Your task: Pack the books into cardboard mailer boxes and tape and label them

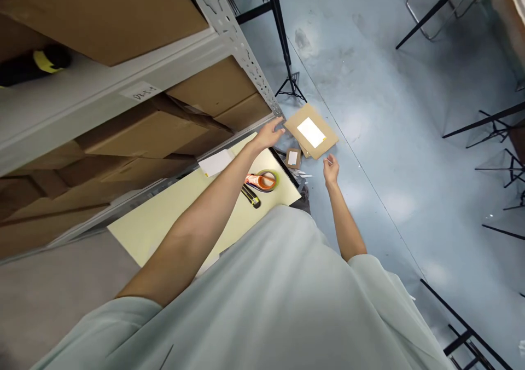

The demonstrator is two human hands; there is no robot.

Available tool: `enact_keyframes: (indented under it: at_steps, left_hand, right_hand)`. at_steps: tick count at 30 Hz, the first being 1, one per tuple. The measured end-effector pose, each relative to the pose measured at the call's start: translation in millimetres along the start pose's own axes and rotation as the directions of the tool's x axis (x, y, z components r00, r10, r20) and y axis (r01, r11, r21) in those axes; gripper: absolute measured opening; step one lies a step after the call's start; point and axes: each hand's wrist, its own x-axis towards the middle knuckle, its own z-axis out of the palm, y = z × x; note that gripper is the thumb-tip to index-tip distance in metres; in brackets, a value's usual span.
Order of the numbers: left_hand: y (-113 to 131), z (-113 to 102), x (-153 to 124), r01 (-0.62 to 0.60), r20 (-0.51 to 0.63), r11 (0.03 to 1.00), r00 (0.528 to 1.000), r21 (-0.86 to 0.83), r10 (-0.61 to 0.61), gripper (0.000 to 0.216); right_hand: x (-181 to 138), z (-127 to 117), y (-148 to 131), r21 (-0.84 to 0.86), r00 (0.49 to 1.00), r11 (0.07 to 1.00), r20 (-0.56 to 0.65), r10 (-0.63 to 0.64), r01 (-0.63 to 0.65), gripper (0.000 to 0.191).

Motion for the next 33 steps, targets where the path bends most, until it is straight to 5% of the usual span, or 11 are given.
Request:
enact_keyframes:
  at_steps: [3,8,12,17,23,27,33]
  left_hand:
    - [2.2,-27.2,-41.1,-0.001,-0.072,1.0,0.997,0.009,0.002,0.048]
    - [-14.8,-64.8,-170.7,0.13,-0.357,0.991,0.927,0.015,-0.116,0.038]
    - [-37.4,-67.7,-269.0,0.268,-0.555,0.961,0.791,-0.066,-0.258,0.036]
    - [-47.1,-54.3,-362.1,0.324,-0.613,0.927,0.698,-0.189,-0.369,0.041]
    - [-46.1,-49.8,-429.4,0.261,-0.707,0.906,0.566,-0.334,-0.424,0.044]
    - [-51.7,-56.7,-453.9,0.189,-0.743,0.907,0.522,-0.378,-0.418,0.043]
    - [-61.2,-79.9,-500.5,0.058,-0.792,0.916,0.482,-0.397,-0.374,0.042]
  right_hand:
    - [-2.7,10.3,-2.7,-0.042,0.99,0.997,0.124,0.067,-0.063,0.068]
    - [-24.1,32.3,-14.8,-0.086,0.941,0.996,0.337,0.012,0.018,0.068]
    - [-44.3,60.0,-29.2,-0.098,0.877,0.99,0.478,-0.043,0.102,0.063]
    - [-68.4,94.5,-42.3,-0.136,0.764,0.956,0.634,-0.119,0.262,0.062]
    - [-100.2,135.8,-35.3,-0.304,0.597,0.717,0.779,-0.191,0.627,0.04]
    - [-121.7,158.5,-22.1,-0.394,0.57,0.521,0.788,-0.233,0.757,0.036]
    - [-154.8,168.6,-27.6,-0.435,0.595,0.427,0.706,-0.384,0.792,0.037]
